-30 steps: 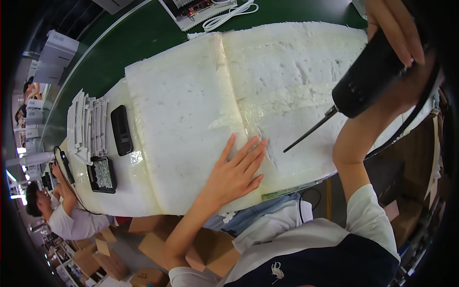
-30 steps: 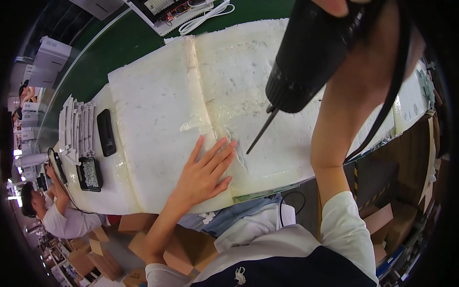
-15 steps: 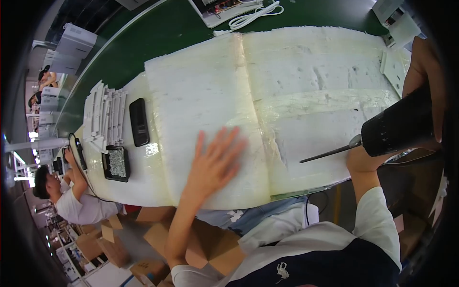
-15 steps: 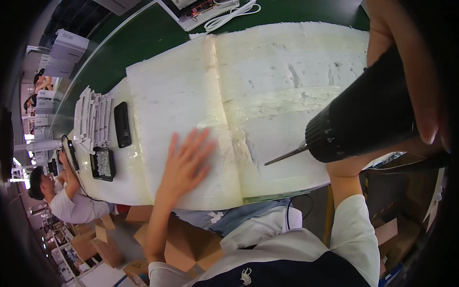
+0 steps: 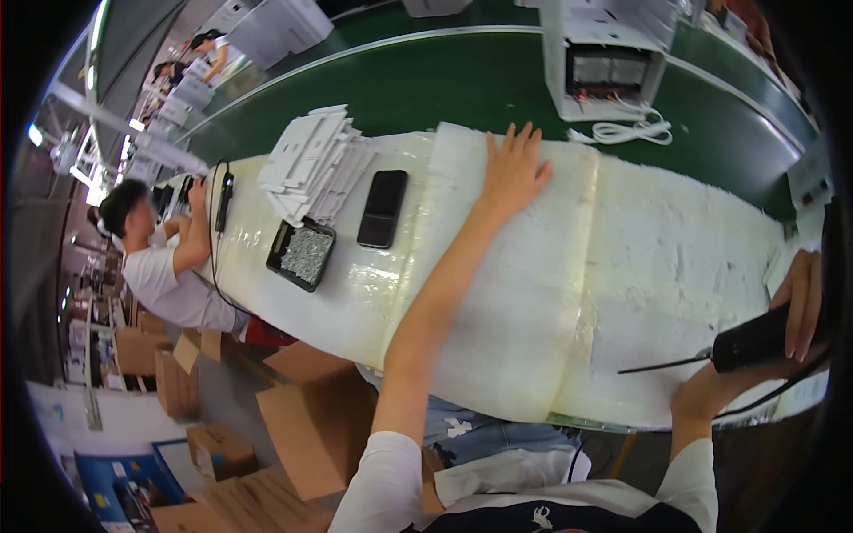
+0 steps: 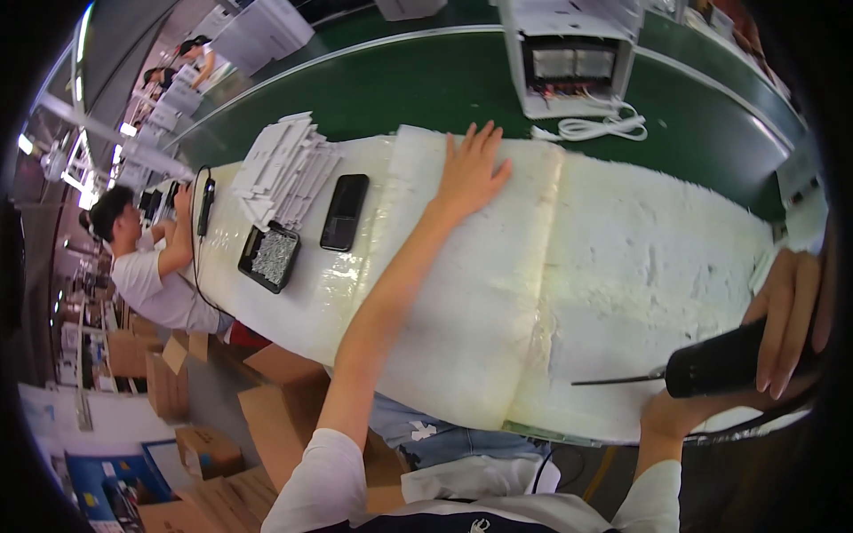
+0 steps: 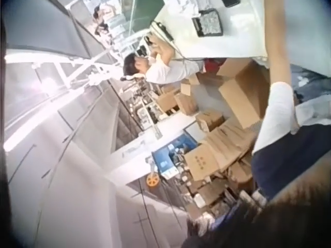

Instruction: Assemble components of a white electronic product using an electric screwdriver.

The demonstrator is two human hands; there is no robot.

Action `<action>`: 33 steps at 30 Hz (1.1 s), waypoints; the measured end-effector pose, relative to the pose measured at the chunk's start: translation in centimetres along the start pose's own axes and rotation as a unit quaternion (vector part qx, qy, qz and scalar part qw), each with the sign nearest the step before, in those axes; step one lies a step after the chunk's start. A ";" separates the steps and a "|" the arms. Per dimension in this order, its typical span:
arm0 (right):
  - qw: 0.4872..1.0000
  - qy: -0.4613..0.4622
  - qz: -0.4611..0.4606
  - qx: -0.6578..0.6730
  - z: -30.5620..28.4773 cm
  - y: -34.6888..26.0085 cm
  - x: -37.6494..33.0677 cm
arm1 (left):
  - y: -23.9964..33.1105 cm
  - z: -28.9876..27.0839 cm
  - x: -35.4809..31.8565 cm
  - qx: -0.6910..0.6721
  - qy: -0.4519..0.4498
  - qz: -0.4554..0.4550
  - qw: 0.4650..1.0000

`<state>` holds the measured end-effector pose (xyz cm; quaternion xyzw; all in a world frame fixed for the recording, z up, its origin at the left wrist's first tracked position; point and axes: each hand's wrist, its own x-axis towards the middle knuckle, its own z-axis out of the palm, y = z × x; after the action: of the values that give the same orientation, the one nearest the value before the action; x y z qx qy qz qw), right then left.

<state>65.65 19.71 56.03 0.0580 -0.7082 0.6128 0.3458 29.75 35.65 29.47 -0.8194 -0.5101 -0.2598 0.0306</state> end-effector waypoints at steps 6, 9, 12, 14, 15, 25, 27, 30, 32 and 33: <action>0.975 -0.183 0.121 0.017 -7.6 -2.5 -7.3 | -0.6 -0.7 1.0 -0.067 0.030 0.017 0.997; 0.965 -0.216 0.130 0.075 -8.4 -1.4 -6.8 | -1.6 -1.8 2.0 -0.030 0.055 0.049 0.997; 0.995 -0.029 0.091 0.012 -4.7 -0.2 -4.6 | -2.7 -1.9 2.2 -0.003 0.012 0.023 1.000; 0.982 0.165 0.027 -0.085 0.7 1.5 -0.4 | -3.3 -1.8 1.9 -0.020 -0.004 0.025 0.999; 0.955 0.255 -0.026 -0.147 3.2 3.2 2.2 | -4.1 -2.1 2.1 -0.014 -0.012 0.020 1.000; 0.988 -0.026 0.086 -0.122 -1.9 -4.9 -4.6 | -1.0 -0.6 2.7 0.042 0.040 0.029 0.998; 0.990 0.090 0.050 -0.099 4.6 2.5 6.0 | 2.4 -1.3 1.6 0.045 0.061 0.090 0.993; 0.966 0.247 -0.031 -0.072 8.5 8.4 9.1 | 6.4 -3.9 -2.1 -0.058 -0.030 0.125 0.990; 0.921 0.366 -0.082 -0.105 6.4 7.1 6.3 | 10.4 -3.2 -4.1 -0.140 -0.080 0.141 0.977; 0.888 0.426 -0.111 -0.132 6.7 4.9 3.7 | 12.7 -2.1 -4.9 -0.189 -0.112 0.148 0.964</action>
<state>57.55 16.08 53.96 -0.1762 -0.5562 0.4373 0.6844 38.09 24.91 31.77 -0.9006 -0.3249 -0.2505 -0.1435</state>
